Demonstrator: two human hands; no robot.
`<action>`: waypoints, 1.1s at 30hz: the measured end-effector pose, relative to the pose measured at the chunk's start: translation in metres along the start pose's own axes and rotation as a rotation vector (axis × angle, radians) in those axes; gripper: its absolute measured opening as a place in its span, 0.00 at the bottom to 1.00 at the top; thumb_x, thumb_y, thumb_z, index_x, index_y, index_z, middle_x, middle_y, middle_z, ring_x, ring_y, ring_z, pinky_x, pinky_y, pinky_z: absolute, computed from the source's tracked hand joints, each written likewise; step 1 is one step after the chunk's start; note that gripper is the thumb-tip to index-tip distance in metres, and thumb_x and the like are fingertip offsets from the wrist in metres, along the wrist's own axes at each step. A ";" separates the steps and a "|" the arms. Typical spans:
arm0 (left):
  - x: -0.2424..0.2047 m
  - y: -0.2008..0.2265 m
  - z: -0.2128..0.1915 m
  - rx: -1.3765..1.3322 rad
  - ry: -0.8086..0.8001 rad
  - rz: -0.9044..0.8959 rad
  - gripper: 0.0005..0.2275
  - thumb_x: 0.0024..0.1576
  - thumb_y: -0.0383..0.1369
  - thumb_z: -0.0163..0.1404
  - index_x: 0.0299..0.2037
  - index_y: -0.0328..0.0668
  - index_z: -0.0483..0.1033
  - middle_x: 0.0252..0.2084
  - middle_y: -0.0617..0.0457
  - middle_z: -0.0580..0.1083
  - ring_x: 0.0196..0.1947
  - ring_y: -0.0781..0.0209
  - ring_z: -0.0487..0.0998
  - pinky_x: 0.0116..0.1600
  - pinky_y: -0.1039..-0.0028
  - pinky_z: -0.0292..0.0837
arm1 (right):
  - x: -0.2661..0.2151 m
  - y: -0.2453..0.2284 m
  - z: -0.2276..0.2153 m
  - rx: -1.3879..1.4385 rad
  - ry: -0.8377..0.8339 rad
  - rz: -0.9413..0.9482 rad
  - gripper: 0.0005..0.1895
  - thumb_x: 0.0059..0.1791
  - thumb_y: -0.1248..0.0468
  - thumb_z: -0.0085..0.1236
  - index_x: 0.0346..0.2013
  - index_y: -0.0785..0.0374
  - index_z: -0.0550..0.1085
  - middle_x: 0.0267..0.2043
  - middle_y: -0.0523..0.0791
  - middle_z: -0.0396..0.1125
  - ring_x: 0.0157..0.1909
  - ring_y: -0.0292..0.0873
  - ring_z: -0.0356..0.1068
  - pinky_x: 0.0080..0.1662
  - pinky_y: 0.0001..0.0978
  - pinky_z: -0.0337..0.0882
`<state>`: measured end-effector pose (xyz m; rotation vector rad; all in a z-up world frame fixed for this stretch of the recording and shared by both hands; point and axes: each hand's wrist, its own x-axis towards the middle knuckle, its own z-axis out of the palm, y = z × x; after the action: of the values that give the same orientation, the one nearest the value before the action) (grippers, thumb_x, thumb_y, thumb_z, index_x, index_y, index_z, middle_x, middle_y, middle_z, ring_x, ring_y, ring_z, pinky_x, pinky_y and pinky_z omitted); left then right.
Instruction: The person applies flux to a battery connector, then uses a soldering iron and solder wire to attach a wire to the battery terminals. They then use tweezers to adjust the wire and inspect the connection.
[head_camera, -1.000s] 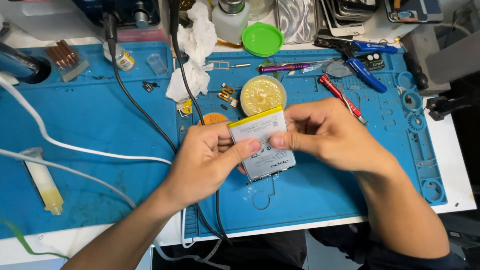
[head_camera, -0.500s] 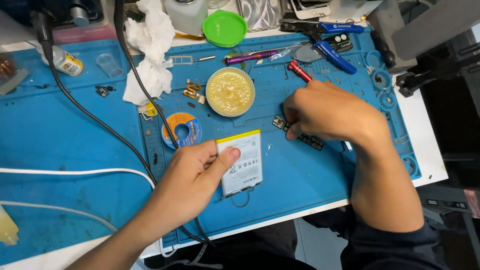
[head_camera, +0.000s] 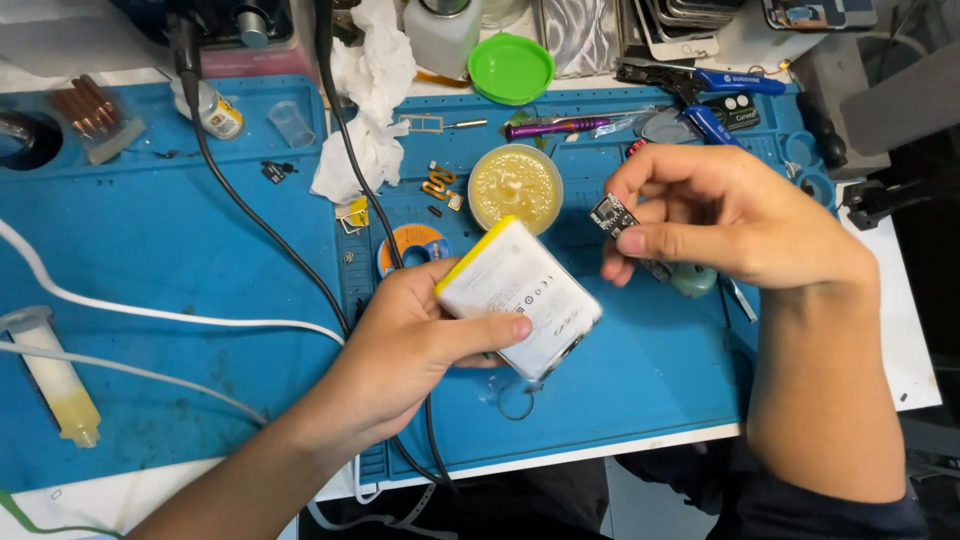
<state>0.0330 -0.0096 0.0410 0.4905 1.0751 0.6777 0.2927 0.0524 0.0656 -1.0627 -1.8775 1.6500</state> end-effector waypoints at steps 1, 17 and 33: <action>-0.001 0.002 0.000 0.000 0.001 0.003 0.21 0.42 0.18 0.59 0.50 0.29 0.78 0.46 0.36 0.83 0.42 0.45 0.84 0.42 0.58 0.84 | 0.001 0.000 0.004 -0.001 -0.001 -0.002 0.07 0.48 0.73 0.56 0.40 0.65 0.70 0.30 0.52 0.78 0.36 0.44 0.82 0.40 0.27 0.82; 0.003 -0.003 -0.004 -0.115 0.017 0.130 0.21 0.39 0.17 0.60 0.47 0.26 0.78 0.44 0.35 0.82 0.42 0.45 0.83 0.45 0.55 0.85 | 0.013 -0.003 0.051 -0.029 0.209 -0.005 0.17 0.40 0.69 0.71 0.40 0.62 0.75 0.28 0.38 0.69 0.27 0.27 0.62 0.27 0.17 0.63; -0.005 -0.003 -0.002 0.454 0.046 0.222 0.23 0.44 0.19 0.61 0.49 0.53 0.74 0.33 0.51 0.78 0.32 0.64 0.85 0.33 0.80 0.78 | -0.003 -0.009 -0.003 -0.405 0.281 -0.005 0.10 0.56 0.69 0.46 0.48 0.68 0.73 0.32 0.47 0.70 0.32 0.37 0.70 0.35 0.26 0.73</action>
<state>0.0309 -0.0153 0.0412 1.0006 1.2336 0.6391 0.2943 0.0525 0.0749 -1.3639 -2.0587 1.0682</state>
